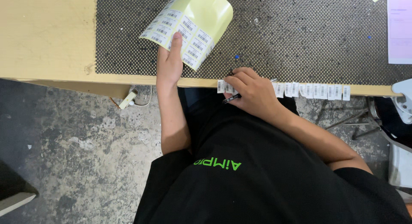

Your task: The person peels individual barcode labels from a yellow sheet and places them in a row on the table. They use a pen to assist in separating the labels from the backing paper.

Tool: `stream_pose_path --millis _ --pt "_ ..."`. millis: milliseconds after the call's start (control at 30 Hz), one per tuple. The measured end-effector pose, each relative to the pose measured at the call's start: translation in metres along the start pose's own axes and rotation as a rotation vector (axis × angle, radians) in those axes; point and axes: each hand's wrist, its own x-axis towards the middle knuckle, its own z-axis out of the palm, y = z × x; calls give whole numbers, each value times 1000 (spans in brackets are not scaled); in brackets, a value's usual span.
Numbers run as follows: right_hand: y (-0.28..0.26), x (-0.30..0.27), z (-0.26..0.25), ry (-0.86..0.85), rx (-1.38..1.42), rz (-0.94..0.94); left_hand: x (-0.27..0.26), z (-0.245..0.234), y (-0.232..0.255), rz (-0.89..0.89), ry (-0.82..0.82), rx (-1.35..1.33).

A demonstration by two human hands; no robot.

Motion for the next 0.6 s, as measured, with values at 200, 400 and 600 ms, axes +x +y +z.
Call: stream_pose_path --millis 200,400,600 --pt "1 -4 4 -10 -12 -23 -1 1 6 -47 -10 8" --pt "0 -6 6 -2 -26 -26 -2 0 5 -34 -15 7" --pt "1 -6 8 3 -50 -35 -1 0 7 -28 -39 34"
